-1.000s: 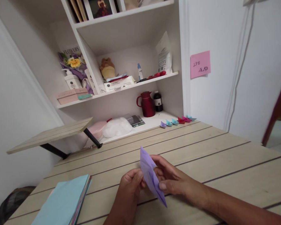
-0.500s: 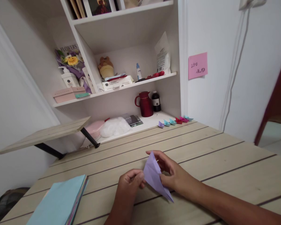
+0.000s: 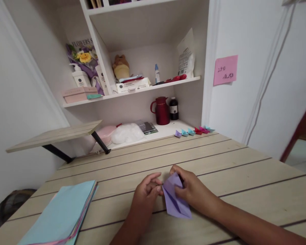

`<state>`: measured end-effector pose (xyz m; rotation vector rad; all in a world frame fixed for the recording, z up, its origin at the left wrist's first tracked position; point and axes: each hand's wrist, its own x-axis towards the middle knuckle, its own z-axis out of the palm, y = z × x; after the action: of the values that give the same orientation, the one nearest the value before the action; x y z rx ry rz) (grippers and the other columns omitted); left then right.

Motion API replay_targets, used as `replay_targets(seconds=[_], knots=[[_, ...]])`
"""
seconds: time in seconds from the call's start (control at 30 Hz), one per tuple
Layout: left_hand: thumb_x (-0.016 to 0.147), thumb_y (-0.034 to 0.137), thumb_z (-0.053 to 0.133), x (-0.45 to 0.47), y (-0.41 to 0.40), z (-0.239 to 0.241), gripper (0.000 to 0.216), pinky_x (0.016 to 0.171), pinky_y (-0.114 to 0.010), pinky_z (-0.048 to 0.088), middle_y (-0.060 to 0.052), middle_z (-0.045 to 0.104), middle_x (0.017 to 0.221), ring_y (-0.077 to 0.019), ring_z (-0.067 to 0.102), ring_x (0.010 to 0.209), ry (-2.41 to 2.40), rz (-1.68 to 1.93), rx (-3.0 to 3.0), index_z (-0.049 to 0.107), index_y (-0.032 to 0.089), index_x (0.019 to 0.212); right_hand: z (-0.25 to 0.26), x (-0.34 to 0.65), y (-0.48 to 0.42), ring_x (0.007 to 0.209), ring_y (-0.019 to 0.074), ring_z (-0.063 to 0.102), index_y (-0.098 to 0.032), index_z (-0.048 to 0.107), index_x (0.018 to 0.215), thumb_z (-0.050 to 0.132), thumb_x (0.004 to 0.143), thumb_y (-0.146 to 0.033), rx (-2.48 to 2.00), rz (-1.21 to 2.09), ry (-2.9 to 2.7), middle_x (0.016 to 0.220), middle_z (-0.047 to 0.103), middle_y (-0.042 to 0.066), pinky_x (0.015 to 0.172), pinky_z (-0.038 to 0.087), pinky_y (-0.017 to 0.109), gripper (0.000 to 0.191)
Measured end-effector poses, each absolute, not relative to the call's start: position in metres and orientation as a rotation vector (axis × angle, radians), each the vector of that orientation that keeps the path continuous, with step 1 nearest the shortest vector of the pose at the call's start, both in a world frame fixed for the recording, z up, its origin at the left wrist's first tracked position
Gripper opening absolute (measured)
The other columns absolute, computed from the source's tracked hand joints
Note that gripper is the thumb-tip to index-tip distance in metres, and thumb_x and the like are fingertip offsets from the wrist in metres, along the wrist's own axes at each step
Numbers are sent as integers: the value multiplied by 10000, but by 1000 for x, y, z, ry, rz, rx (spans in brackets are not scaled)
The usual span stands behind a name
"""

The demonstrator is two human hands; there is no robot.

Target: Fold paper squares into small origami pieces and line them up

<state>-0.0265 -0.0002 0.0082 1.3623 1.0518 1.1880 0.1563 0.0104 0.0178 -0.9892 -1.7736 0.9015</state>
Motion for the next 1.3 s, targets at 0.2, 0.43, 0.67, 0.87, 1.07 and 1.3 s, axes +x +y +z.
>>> replay_targets(seconds=[0.2,0.43,0.67,0.87,1.07,1.3], knots=[[788,170,587,-30,-2,7,346,853,-327,449,-62,576,1079,-175,580,835,1178,1261,1704,690,265,1105,9,158,20,637,140,457,-220,407,674,478,581,-9,-1086,590,-2000,670,497,-42,587,314,235,242],[809,117,513,-27,-7,9,398,919,-370,419,-69,573,1085,-237,553,1008,1168,1017,2036,718,335,1071,6,164,25,725,169,510,-214,453,677,445,536,20,-1158,532,-2097,721,551,-19,655,326,257,273],[803,82,512,-25,-9,5,478,902,-435,401,-74,616,1121,-264,553,1019,1231,900,2328,673,387,1134,11,175,24,798,194,540,-219,556,781,484,631,17,-1124,576,-2111,805,618,14,728,380,297,289],[842,57,502,-27,-7,-5,497,926,-455,369,-52,581,1219,-254,505,1098,1260,714,2634,651,427,1137,31,190,18,998,208,542,-220,624,998,491,633,24,-868,750,-2260,1051,595,54,857,430,321,458],[855,80,504,-22,-9,2,463,937,-456,370,-46,593,1211,-246,520,1094,1305,618,2718,624,394,1174,31,194,18,733,148,568,-188,643,761,475,662,-4,-943,801,-2347,821,602,12,682,432,243,268],[831,145,546,-29,2,7,370,882,-366,451,-55,697,976,-203,629,899,1520,1041,2078,586,188,1196,8,176,26,751,205,615,-236,573,975,587,755,-238,-1534,464,-2009,837,685,15,619,372,256,220]])
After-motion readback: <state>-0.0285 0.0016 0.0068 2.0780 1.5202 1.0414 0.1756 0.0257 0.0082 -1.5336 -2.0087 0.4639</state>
